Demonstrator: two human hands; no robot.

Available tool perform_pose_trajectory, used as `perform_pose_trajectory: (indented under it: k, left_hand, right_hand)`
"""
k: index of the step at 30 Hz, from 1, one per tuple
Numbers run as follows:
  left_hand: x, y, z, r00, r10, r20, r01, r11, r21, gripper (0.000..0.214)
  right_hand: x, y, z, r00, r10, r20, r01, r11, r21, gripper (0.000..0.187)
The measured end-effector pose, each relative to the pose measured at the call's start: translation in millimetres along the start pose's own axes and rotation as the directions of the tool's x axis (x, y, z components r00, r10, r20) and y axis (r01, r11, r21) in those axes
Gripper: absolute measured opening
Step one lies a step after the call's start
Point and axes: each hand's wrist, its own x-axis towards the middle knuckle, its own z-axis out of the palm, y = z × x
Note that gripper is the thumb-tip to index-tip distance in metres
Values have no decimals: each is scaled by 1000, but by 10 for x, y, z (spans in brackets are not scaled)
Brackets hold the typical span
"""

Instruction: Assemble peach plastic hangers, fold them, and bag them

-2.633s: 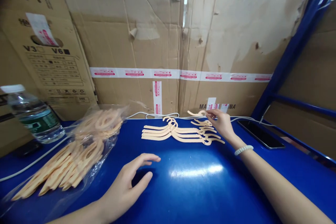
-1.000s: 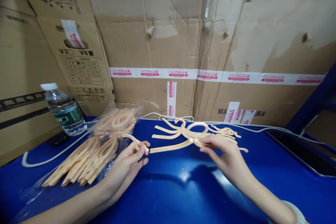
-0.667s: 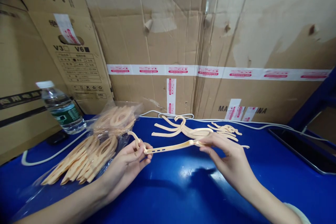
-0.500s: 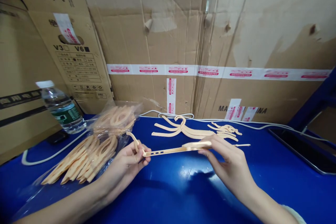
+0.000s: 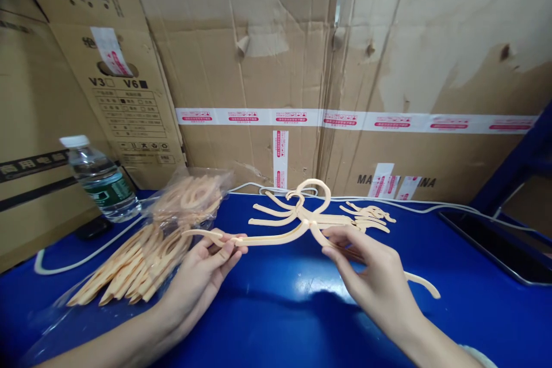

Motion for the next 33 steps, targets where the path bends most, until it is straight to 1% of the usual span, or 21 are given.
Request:
perform_pose_trajectory:
  k: [2, 3, 4, 5, 6, 7, 8, 9, 10, 11, 12, 13, 14, 15, 17, 19, 21, 23, 25, 29, 33]
  left_hand:
    - [-35, -17, 13, 998, -43, -45, 45, 997, 57, 19]
    - [-64, -26, 21, 997, -68, -48, 73, 992, 108, 15]
    - [-102, -35, 30, 995, -96, -28, 99, 979, 177, 12]
    - [-146, -43, 39, 992, -127, 20, 117, 955, 271, 11]
    - [-196, -50, 45, 984, -151, 92, 105, 917, 384, 9]
    - [-248, -56, 47, 970, -152, 188, 38, 863, 503, 7]
    - [-298, -62, 44, 943, -124, 310, -96, 789, 607, 5]
    - [-342, -69, 35, 891, -63, 449, -286, 690, 665, 8]
    - [-377, -80, 19, 804, 6, 595, -494, 565, 661, 13]
    - [-400, -96, -5, 690, 63, 721, -673, 423, 607, 19]
    - [-412, -118, -34, 580, 99, 809, -795, 283, 536, 25]
    - [-413, -147, -68, 498, 109, 860, -863, 162, 479, 30]
    - [-406, -180, -104, 456, 110, 883, -890, 67, 451, 33]
    - [-393, -215, -139, 446, 96, 890, -894, -5, 449, 36]
    - [-364, -278, -197, 454, 50, 890, -884, -100, 457, 43]
    - [-339, -316, -232, 463, 2, 887, -875, -159, 457, 49]
    - [-321, -322, -245, 465, -30, 885, -871, -192, 452, 53]
    - [-307, -305, -246, 468, -57, 882, -871, -201, 449, 55]
    - [-292, -279, -241, 483, -81, 872, -866, -190, 463, 56]
    - [-271, -232, -225, 533, -142, 834, -844, -164, 511, 58]
    - [-277, -206, -205, 577, -210, 789, -816, -187, 547, 57]
  right_hand:
    - [17, 60, 2, 998, 63, 6, -64, 997, 37, 21]
    - [28, 90, 0, 996, 84, 27, -86, 995, 51, 22]
    - [42, 117, -5, 994, 99, 56, -102, 993, 60, 23]
    - [56, 139, -12, 990, 110, 87, -116, 991, 60, 23]
    - [69, 155, -19, 985, 123, 119, -130, 990, 49, 23]
    - [82, 163, -27, 979, 137, 150, -143, 989, 30, 22]
    - [91, 163, -32, 972, 151, 180, -155, 988, 7, 21]
    - [97, 157, -33, 963, 163, 213, -164, 986, -11, 19]
    - [98, 144, -29, 952, 173, 252, -173, 985, -24, 16]
    - [94, 129, -20, 937, 181, 297, -180, 983, -32, 14]
    - [85, 113, -7, 919, 188, 345, -186, 982, -41, 13]
    - [71, 99, 9, 898, 201, 393, -189, 980, -68, 13]
    - [54, 89, 28, 876, 216, 432, -185, 976, -113, 12]
    - [36, 84, 48, 858, 229, 459, -167, 971, -171, 11]
    - [-2, 92, 85, 846, 239, 476, -110, 953, -282, 9]
    - [-30, 117, 115, 852, 232, 469, -68, 938, -340, 10]
    - [-43, 153, 137, 855, 229, 465, -58, 934, -352, 10]
    - [-41, 192, 151, 862, 217, 458, -49, 935, -352, 10]
    - [-30, 235, 161, 878, 195, 437, -37, 938, -344, 11]
    - [-9, 322, 184, 898, 166, 408, -27, 946, -324, 9]
    - [-10, 383, 213, 918, 114, 381, 6, 954, -300, 10]
